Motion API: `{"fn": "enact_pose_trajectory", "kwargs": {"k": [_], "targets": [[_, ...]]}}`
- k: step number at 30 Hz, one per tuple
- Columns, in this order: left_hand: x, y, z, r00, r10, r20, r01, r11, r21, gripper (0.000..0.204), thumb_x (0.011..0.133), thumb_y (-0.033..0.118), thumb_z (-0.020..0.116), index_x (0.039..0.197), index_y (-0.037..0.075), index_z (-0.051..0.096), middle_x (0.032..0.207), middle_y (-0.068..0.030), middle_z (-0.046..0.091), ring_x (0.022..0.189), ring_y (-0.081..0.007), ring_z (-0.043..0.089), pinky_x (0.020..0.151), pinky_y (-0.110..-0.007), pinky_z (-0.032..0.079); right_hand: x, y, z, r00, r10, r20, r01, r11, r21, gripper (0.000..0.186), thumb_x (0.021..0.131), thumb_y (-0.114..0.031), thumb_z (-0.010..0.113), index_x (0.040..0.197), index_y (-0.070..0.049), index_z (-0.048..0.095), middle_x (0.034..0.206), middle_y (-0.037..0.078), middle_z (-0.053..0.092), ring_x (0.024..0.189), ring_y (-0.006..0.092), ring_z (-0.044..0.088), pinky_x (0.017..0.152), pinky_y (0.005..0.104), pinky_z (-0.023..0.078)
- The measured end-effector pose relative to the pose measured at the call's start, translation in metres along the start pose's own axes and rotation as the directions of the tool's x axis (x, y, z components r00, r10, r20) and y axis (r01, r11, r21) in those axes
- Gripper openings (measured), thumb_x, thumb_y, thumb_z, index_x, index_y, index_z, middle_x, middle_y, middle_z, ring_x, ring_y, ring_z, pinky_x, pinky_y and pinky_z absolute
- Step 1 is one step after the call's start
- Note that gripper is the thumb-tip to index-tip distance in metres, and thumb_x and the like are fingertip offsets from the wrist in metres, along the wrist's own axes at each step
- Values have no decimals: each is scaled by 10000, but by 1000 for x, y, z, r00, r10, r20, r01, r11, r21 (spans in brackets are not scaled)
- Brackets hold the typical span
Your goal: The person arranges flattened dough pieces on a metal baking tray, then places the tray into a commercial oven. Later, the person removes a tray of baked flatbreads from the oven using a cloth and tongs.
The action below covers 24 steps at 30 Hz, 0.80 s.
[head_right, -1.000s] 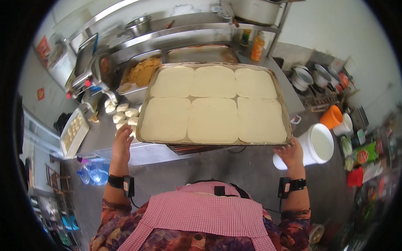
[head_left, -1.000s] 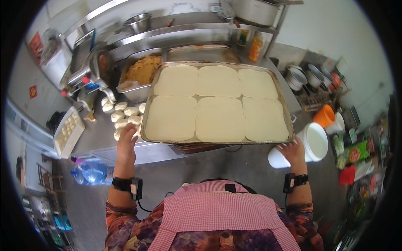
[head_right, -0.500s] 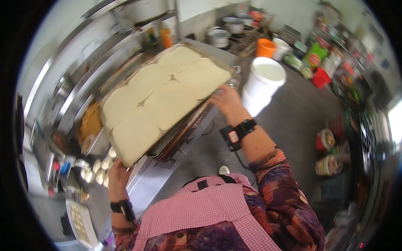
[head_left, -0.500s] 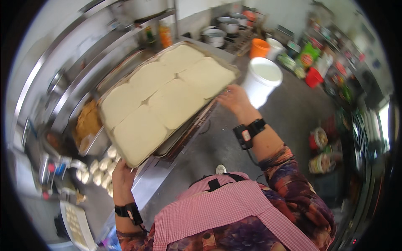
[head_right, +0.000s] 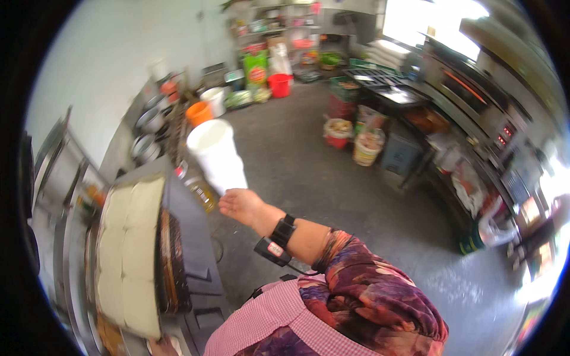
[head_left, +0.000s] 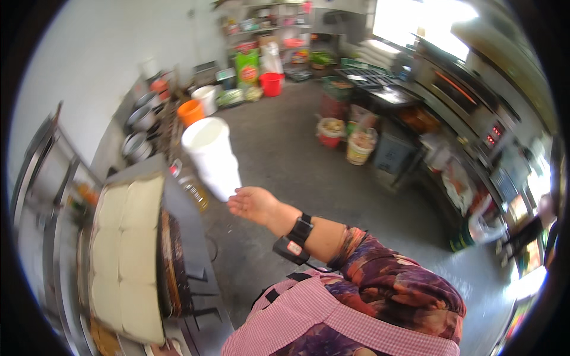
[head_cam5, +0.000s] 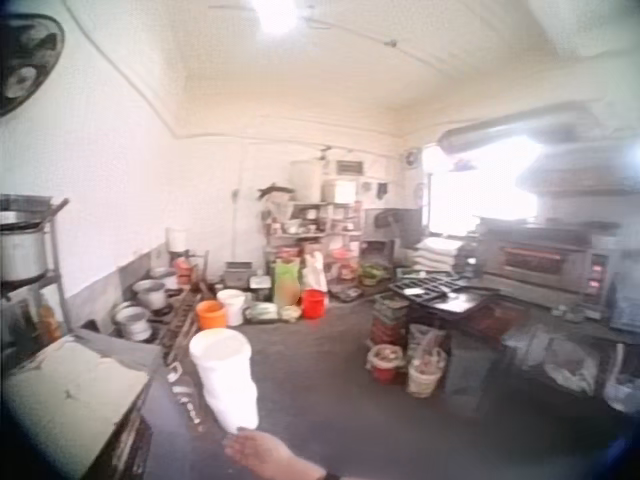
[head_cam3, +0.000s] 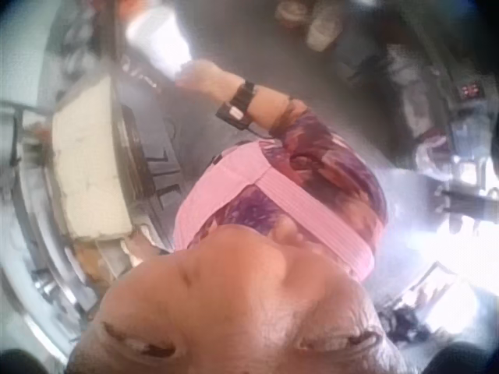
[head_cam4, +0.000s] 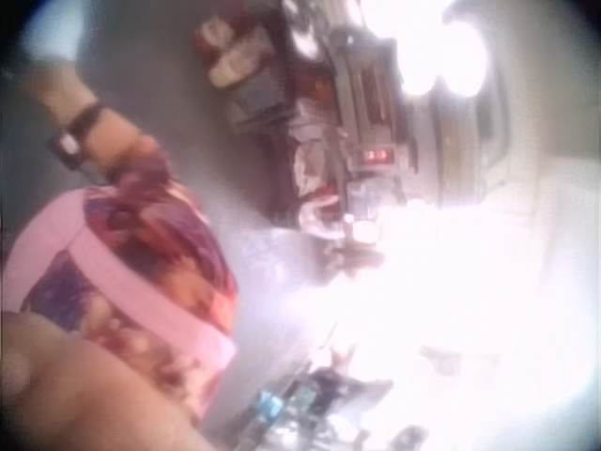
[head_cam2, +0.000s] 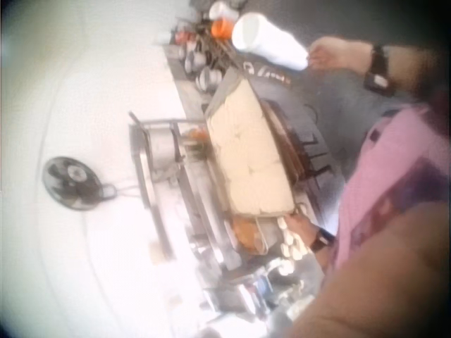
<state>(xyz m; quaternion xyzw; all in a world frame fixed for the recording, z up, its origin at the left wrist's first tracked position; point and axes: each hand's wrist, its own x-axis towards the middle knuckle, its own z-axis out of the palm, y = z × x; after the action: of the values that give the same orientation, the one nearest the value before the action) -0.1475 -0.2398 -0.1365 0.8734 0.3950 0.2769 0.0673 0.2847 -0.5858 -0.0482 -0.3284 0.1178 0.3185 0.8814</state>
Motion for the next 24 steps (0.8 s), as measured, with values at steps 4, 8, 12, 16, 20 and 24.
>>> {"fn": "enact_pose_trajectory", "kwargs": {"k": [4,8,12,16,20,24], "targets": [[-4,51,-26,1000,15,-10,-16,992,-129,318,805,268,633,970,-4,638,861,-184,652,734,-328,605,709,-442,485,-58,-25,-39,997,-62,-34,62,998,15,336,897,-123,513,1201,6,449,1196,185,498,1086,301,522,924,434,469],[-7,99,-42,992,114,47,-102,974,-203,304,808,236,624,965,-24,629,856,-197,648,738,-337,602,711,-442,482,-120,-44,-84,980,-146,-137,150,989,17,300,920,-144,485,1180,3,471,1152,160,525,1028,269,549,901,393,482],[-17,120,-51,975,197,105,-167,956,-241,289,811,204,615,960,-44,620,851,-211,645,742,-346,600,712,-442,479,-162,-51,-130,967,-165,-196,182,981,72,252,915,-143,491,1123,-2,498,1116,147,549,1016,250,554,887,378,487],[-28,132,-60,957,247,150,-204,946,-253,274,815,172,606,955,-64,612,846,-224,641,745,-356,598,714,-442,477,-184,-49,-157,963,-153,-224,187,972,142,226,902,-147,522,1082,-10,517,1071,136,577,996,244,565,877,375,490],[-35,141,-66,948,269,168,-219,938,-267,259,818,139,597,950,-84,603,841,-237,637,749,-365,596,716,-442,474,-194,-49,-151,980,-117,-158,142,977,160,229,895,-154,546,1077,-15,531,1096,135,578,996,241,566,880,366,490],[-39,137,-70,942,279,187,-226,938,-265,245,821,107,588,945,-104,594,836,-250,634,753,-374,593,717,-442,471,-201,-48,-133,985,-119,-127,134,984,119,242,897,-157,542,1092,-14,534,1124,132,565,1012,233,559,885,368,486]]}}
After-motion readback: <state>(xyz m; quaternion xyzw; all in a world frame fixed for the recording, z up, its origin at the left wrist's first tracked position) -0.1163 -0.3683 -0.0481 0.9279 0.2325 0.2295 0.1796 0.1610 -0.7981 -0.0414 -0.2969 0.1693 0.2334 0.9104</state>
